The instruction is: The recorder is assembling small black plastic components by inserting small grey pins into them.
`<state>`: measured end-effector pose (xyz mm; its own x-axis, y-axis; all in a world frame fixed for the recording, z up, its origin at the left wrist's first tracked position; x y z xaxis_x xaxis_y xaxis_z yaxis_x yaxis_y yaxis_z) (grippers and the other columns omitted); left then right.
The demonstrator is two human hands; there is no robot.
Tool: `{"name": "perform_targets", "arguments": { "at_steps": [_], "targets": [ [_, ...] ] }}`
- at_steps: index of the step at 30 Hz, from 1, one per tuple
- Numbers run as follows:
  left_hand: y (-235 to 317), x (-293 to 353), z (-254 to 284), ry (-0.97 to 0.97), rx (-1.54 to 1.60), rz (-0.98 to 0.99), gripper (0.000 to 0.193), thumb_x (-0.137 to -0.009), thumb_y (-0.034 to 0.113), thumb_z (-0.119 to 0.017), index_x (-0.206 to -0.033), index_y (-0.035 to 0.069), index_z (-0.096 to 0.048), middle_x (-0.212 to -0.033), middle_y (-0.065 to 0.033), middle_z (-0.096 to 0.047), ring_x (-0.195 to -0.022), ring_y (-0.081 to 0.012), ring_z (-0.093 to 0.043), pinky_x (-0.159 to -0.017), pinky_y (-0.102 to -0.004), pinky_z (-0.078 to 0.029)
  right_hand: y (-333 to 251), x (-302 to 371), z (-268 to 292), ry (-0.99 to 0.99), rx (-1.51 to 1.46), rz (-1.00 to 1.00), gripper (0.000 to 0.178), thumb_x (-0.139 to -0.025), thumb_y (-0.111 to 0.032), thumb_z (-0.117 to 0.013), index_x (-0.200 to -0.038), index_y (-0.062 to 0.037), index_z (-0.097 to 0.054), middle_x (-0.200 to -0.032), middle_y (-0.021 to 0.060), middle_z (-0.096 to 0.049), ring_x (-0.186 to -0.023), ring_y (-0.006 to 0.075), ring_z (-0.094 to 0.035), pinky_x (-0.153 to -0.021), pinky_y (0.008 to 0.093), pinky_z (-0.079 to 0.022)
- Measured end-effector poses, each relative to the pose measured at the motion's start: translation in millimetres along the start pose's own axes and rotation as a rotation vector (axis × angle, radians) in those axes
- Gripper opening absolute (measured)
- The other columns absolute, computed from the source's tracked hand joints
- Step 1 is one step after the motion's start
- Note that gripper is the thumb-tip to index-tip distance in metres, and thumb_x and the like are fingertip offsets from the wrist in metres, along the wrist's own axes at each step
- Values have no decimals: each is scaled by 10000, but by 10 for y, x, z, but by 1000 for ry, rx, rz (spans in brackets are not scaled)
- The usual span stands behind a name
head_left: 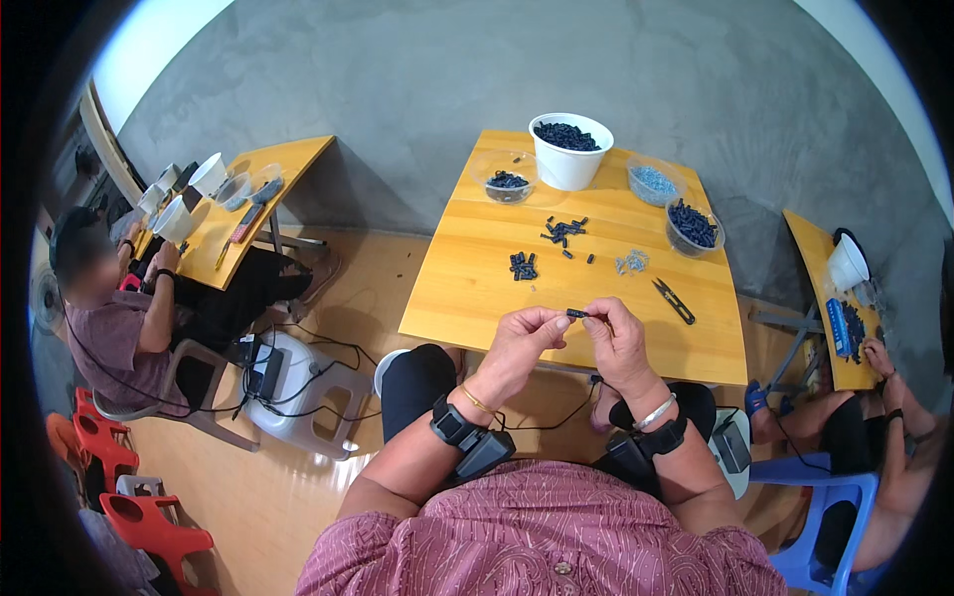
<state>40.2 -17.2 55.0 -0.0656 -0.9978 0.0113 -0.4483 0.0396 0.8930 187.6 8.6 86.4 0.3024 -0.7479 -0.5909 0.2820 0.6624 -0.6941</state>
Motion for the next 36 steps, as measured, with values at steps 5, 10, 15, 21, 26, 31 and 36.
{"name": "perform_targets", "arguments": {
  "at_steps": [5,10,15,21,26,31,36],
  "targets": [
    [98,70,-15,-11,-89,-79,123,-834,96,-592,-914,10,-628,-792,-27,-623,-711,-79,-557,-675,-222,-480,-84,-46,22,-41,52,87,64,-796,2,-526,-853,-22,-512,-733,127,-529,-658,285,-552,-582,328,-442],
    [115,78,12,-13,-143,-101,116,-835,96,-590,-889,1,-630,-771,-31,-622,-689,-80,-558,-665,-224,-482,-137,-55,8,-100,46,123,80,-792,19,-524,-858,-22,-506,-737,132,-521,-663,289,-553,-586,327,-445],
    [107,80,51,-27,-183,-73,119,-838,99,-587,-866,-7,-630,-745,-39,-626,-671,-83,-567,-648,-219,-484,-125,-61,9,-109,66,131,83,-790,19,-528,-859,-20,-505,-732,130,-523,-664,287,-556,-587,323,-447],
    [155,126,30,4,-282,-190,100,-832,87,-592,-841,-3,-633,-734,-27,-623,-687,-77,-567,-652,-210,-471,-106,-47,2,-117,-99,4,62,-803,-4,-547,-863,-11,-532,-742,103,-561,-671,215,-567,-613,287,-453],
    [141,143,24,14,-277,-258,92,-827,82,-598,-834,-3,-631,-730,-23,-623,-682,-71,-560,-649,-207,-465,-8,-5,4,-135,-275,-120,68,-827,-30,-549,-890,-5,-547,-754,66,-576,-681,145,-551,-631,265,-450],
    [132,104,-3,21,-274,-270,86,-823,80,-599,-827,1,-632,-714,-21,-620,-675,-63,-553,-640,-205,-463,-55,-40,79,-77,-205,-100,80,-818,-27,-550,-896,-11,-551,-757,74,-566,-686,159,-554,-634,269,-452],
    [76,93,-47,35,-463,-129,89,-817,82,-594,-796,8,-638,-692,-17,-617,-648,-65,-550,-607,-195,-447,-111,-4,83,-160,-8,47,128,-764,1,-561,-889,-20,-547,-769,117,-553,-702,256,-568,-630,311,-459]
  ]
}}
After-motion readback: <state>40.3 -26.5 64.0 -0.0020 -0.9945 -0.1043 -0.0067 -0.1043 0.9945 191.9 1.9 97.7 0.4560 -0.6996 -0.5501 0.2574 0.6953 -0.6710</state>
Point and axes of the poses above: each hand's wrist, its own x-axis away from the middle knuckle, its own z-axis out of the back of the hand, y = z × x, the point moved 2 cm from there along -x, towards the middle knuckle
